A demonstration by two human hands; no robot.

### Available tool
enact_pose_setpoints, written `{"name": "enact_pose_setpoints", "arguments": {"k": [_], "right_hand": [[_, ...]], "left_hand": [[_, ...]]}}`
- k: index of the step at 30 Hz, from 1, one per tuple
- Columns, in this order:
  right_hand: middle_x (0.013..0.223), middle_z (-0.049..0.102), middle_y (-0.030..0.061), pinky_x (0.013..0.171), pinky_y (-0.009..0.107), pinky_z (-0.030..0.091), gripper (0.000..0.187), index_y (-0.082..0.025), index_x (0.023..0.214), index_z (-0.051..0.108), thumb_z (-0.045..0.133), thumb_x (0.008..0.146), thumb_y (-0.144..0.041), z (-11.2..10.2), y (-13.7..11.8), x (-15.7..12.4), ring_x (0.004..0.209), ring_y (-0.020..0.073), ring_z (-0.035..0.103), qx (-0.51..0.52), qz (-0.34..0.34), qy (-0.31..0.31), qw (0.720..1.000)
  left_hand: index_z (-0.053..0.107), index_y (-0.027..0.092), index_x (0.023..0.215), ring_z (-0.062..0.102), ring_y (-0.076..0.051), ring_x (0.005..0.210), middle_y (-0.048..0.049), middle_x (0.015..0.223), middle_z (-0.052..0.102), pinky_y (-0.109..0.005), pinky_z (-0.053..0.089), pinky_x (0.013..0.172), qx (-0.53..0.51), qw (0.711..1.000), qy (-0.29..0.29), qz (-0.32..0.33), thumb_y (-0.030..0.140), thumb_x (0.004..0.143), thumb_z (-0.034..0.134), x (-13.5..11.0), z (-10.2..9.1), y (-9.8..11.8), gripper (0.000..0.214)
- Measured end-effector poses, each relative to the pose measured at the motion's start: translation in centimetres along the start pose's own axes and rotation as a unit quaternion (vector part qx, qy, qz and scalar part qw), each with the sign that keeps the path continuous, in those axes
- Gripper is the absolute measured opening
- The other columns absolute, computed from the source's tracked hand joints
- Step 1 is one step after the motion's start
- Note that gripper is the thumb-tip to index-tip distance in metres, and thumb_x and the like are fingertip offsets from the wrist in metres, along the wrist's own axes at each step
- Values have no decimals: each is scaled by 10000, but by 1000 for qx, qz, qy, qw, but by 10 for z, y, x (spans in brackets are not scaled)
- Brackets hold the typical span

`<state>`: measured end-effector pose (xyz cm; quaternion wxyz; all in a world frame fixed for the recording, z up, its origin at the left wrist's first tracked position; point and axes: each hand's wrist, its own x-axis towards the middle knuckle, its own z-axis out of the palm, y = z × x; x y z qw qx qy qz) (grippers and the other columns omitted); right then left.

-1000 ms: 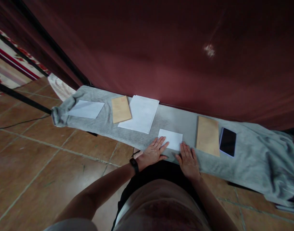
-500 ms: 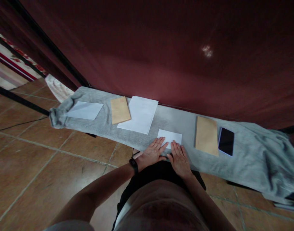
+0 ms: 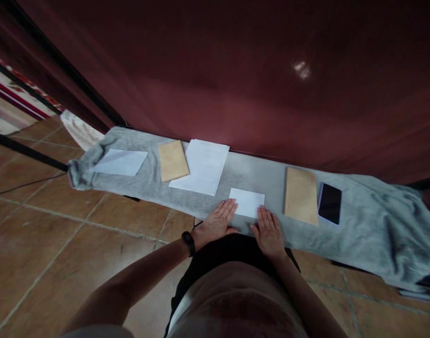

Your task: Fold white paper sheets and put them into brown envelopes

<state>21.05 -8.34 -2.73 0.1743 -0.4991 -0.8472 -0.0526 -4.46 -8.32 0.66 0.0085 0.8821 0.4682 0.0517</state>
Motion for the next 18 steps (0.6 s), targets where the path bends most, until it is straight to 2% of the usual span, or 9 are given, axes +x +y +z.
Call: {"name": "enact_pose_setpoints", "arguments": {"k": [4, 7, 11, 15, 18], "right_hand": [[1580, 392, 199, 1198, 514, 290, 705, -80, 1618, 139, 372, 1062, -445, -1, -1, 1, 1434, 325, 427, -3, 1, -1, 1000], [1583, 390, 194, 1202, 505, 288, 694, -78, 1615, 159, 384, 1061, -430, -1, -2, 1, 1430, 318, 434, -6, 4, 1, 1000], [1570, 416, 190, 1203, 501, 292, 671, -69, 1599, 224, 405, 1055, -418, 2, -2, 1, 1436, 310, 427, -5, 8, 3, 1000], [1555, 448, 171, 1203, 502, 294, 597, -71, 1570, 311, 395, 1053, -357, 2, -2, 2, 1447, 299, 413, 2, 11, 0, 1000], [1548, 459, 171, 1202, 503, 300, 551, -69, 1536, 382, 405, 1048, -323, 2, -3, 3, 1450, 295, 408, 2, 12, 1, 1000]], "left_hand": [[254, 48, 1563, 166, -295, 1546, -224, 1631, 261, -498, 177, 1265, 0, 999, 3, -38, 629, 988, 438, -2, -3, -4, 837], [266, 66, 1564, 182, -290, 1544, -206, 1629, 287, -514, 177, 1263, 3, 997, 25, -68, 563, 1028, 386, 5, -4, 0, 741], [247, 74, 1574, 170, -263, 1548, -178, 1647, 260, -473, 208, 1262, -17, 997, 55, -49, 486, 1059, 323, 30, 1, 20, 664], [247, 73, 1574, 190, -247, 1547, -171, 1641, 285, -464, 216, 1260, -46, 997, 60, -22, 497, 1062, 295, 61, 14, 42, 666], [280, 66, 1560, 196, -253, 1546, -179, 1635, 296, -469, 222, 1257, -51, 996, 59, -35, 536, 1048, 321, 76, 22, 46, 697]]}}
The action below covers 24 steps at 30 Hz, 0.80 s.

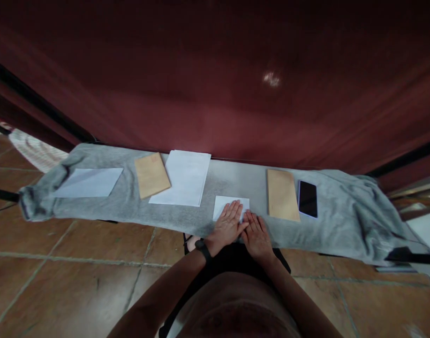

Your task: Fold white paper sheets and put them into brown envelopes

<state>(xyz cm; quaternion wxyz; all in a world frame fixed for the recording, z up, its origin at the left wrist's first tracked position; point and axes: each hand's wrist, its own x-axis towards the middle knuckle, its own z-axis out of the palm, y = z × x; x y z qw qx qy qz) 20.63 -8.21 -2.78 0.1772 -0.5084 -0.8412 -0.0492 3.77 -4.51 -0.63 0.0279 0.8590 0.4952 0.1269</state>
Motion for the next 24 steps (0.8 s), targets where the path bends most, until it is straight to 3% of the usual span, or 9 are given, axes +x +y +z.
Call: {"name": "enact_pose_setpoints", "arguments": {"k": [5, 11, 18, 24], "right_hand": [[1527, 490, 161, 1208, 497, 295, 504, -92, 1505, 443, 404, 1054, -312, -2, -1, -1, 1439, 278, 429, 4, 10, 3, 1000], [1534, 483, 154, 1222, 488, 277, 524, -66, 1504, 436, 357, 1070, -347, -8, 0, 16, 1444, 267, 422, 19, 29, -27, 999], [1563, 448, 125, 1208, 493, 301, 505, -133, 1527, 423, 377, 1057, -313, 3, -8, 63, 1462, 255, 399, 33, 22, -30, 999], [1569, 426, 172, 1179, 517, 323, 573, -128, 1563, 353, 422, 1043, -360, 17, -4, 60, 1450, 294, 413, 27, 36, -2, 999]], "left_hand": [[305, 50, 1546, 207, -275, 1543, -197, 1630, 298, -483, 227, 1253, 20, 999, 6, -34, 568, 1031, 343, 1, 1, -15, 731], [267, 75, 1572, 238, -275, 1534, -187, 1614, 340, -507, 232, 1247, 42, 996, 20, -75, 439, 1045, 336, -6, -1, -34, 645], [269, 172, 1592, 235, -294, 1534, -153, 1660, 237, -523, 245, 1240, 43, 997, 6, -63, 317, 1012, 415, -6, -4, -35, 615], [294, 154, 1581, 247, -278, 1531, -150, 1646, 278, -510, 243, 1244, 37, 997, 8, -72, 295, 1015, 384, -7, -4, -35, 591]]}}
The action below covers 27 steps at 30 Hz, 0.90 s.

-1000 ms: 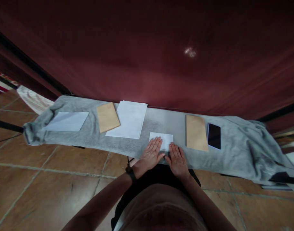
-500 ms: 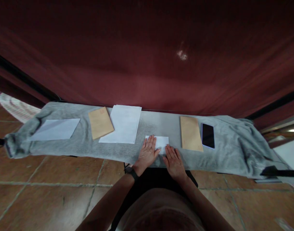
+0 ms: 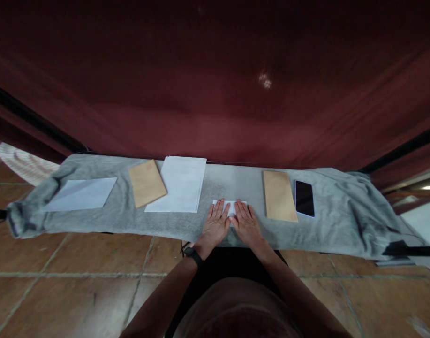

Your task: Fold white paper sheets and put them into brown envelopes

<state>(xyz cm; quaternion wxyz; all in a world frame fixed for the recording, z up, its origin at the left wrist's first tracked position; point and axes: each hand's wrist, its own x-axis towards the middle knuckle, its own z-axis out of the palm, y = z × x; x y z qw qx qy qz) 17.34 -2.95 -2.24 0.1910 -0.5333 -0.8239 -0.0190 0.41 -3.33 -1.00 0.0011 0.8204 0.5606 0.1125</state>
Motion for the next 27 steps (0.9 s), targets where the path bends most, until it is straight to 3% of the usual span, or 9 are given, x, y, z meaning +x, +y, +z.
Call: {"name": "enact_pose_setpoints", "arguments": {"k": [9, 20, 24, 27], "right_hand": [[1550, 435, 215, 1178, 526, 301, 593, -57, 1554, 339, 363, 1064, -390, -4, 16, -12, 1437, 306, 422, -25, 26, 6, 999], [1538, 458, 209, 1165, 538, 306, 596, -58, 1551, 350, 352, 1065, -402, -6, 22, -17, 1414, 330, 445, -44, 43, 23, 998], [1530, 465, 216, 1161, 545, 308, 604, -57, 1553, 349, 355, 1061, -408, -7, 21, -17, 1409, 336, 450, -45, 46, 29, 997], [1532, 466, 209, 1165, 542, 301, 594, -59, 1551, 355, 353, 1059, -393, -7, 20, -17, 1414, 334, 442, -43, 50, 32, 997]], "left_hand": [[282, 49, 1569, 275, -285, 1520, -193, 1609, 335, -499, 265, 1238, 9, 999, 18, -47, 422, 1047, 304, 0, 2, -9, 641], [269, 47, 1578, 280, -313, 1515, -206, 1602, 342, -525, 313, 1213, 18, 994, 47, -102, 472, 1051, 270, -9, 4, -23, 677], [266, 56, 1579, 279, -321, 1515, -206, 1596, 355, -555, 302, 1215, 9, 992, 65, -109, 448, 1052, 282, -5, 0, -11, 657], [320, 68, 1559, 265, -274, 1525, -168, 1613, 344, -483, 287, 1240, -12, 998, 43, -46, 394, 1063, 281, 0, -3, 13, 595]]}}
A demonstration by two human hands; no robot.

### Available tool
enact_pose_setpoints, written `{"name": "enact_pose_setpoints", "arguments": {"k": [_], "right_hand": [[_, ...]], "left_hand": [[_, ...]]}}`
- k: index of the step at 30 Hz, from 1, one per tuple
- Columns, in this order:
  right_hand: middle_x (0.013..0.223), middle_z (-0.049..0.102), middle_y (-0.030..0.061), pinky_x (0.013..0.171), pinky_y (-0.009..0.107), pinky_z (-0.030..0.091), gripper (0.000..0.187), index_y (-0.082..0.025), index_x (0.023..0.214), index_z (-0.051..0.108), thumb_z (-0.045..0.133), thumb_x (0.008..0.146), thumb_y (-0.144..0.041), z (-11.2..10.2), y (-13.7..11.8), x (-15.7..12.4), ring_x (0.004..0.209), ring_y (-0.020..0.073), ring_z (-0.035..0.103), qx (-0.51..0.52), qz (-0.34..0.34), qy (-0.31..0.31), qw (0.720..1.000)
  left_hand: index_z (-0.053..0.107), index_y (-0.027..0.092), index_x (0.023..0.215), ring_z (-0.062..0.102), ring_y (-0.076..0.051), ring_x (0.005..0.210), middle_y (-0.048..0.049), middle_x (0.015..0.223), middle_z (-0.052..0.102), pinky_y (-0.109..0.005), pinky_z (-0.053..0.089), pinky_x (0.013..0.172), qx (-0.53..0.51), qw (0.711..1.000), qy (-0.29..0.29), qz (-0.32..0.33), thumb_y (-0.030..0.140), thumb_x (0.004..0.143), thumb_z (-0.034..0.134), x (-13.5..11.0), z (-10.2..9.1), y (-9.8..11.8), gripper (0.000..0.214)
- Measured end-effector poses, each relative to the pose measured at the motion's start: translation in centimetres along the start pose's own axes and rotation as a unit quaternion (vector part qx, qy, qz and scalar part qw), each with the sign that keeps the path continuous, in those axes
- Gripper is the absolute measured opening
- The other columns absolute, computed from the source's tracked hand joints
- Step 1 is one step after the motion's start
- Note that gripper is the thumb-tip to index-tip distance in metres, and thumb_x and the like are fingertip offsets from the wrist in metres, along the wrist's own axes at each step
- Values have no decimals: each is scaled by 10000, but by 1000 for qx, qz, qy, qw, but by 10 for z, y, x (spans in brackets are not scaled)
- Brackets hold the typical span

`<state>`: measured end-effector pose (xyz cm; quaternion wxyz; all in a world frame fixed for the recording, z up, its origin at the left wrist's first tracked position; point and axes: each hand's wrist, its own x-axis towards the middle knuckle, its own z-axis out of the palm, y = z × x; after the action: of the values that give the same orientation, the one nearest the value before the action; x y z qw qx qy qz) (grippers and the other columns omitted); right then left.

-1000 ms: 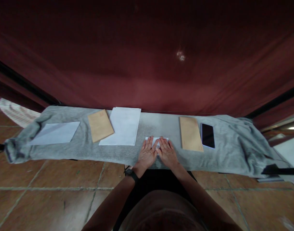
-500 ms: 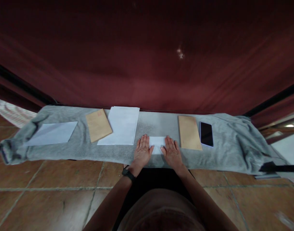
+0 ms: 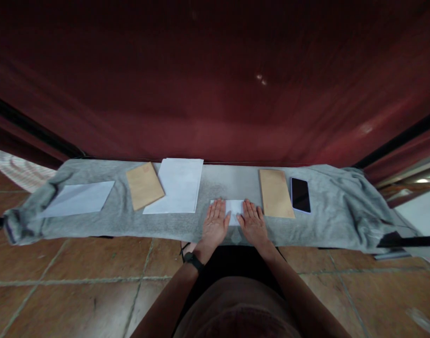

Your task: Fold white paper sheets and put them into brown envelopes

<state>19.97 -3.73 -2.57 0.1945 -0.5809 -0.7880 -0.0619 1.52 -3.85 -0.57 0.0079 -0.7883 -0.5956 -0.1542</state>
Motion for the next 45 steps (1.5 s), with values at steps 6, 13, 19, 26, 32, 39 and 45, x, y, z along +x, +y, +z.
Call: {"name": "enact_pose_setpoints", "arguments": {"k": [6, 13, 19, 26, 32, 39, 45], "right_hand": [[1568, 421, 183, 1194, 523, 266, 578, -87, 1568, 330, 382, 1015, -245, -5, 4, -4, 1457, 302, 390, 4, -13, -42, 999], [1480, 561, 98, 1214, 477, 284, 446, -173, 1445, 547, 392, 1035, -255, -21, 7, -27, 1397, 243, 485, 56, -61, -35, 996], [1401, 634, 89, 1215, 469, 307, 416, -154, 1384, 605, 408, 1038, -272, -26, 11, -38, 1349, 238, 536, 92, -85, -48, 991], [1398, 639, 50, 1192, 476, 357, 395, -208, 1362, 630, 431, 1022, -241, -28, 15, -40, 1321, 225, 560, 121, -100, -50, 986], [1369, 660, 57, 1194, 465, 363, 405, -202, 1375, 615, 424, 1018, -210, -26, 17, -40, 1288, 203, 587, 143, -92, -28, 985], [1313, 693, 79, 1180, 483, 384, 372, -185, 1315, 651, 442, 1007, -192, -22, 19, -42, 1253, 223, 617, 167, -98, -4, 981], [1342, 676, 74, 1175, 485, 392, 370, -198, 1318, 650, 442, 1012, -194, -22, 21, -42, 1263, 226, 613, 166, -105, -2, 980]], "left_hand": [[366, 115, 1541, 305, -223, 1513, -128, 1604, 381, -464, 284, 1242, -37, 991, -66, 110, 356, 1068, 282, 8, 6, 32, 538], [323, 159, 1570, 283, -222, 1522, -106, 1613, 371, -494, 231, 1259, -23, 989, -68, 129, 393, 1063, 289, 16, 12, 25, 559], [361, 125, 1546, 244, -227, 1536, -100, 1624, 349, -489, 208, 1263, -28, 989, -82, 120, 440, 1064, 273, 29, 12, 28, 582], [357, 140, 1554, 228, -243, 1541, -84, 1627, 345, -509, 195, 1261, -32, 989, -87, 115, 472, 1058, 281, 46, 19, 26, 602], [373, 207, 1553, 237, -256, 1538, -52, 1633, 339, -520, 180, 1258, -29, 988, -73, 133, 479, 1058, 315, 49, 21, 24, 568], [390, 259, 1544, 243, -212, 1536, -2, 1633, 343, -473, 170, 1270, -9, 980, -73, 183, 450, 1069, 316, 29, 10, 18, 517], [402, 250, 1533, 231, -210, 1540, -6, 1632, 346, -448, 163, 1271, -23, 970, -88, 226, 511, 1055, 348, 10, -6, 11, 548]]}}
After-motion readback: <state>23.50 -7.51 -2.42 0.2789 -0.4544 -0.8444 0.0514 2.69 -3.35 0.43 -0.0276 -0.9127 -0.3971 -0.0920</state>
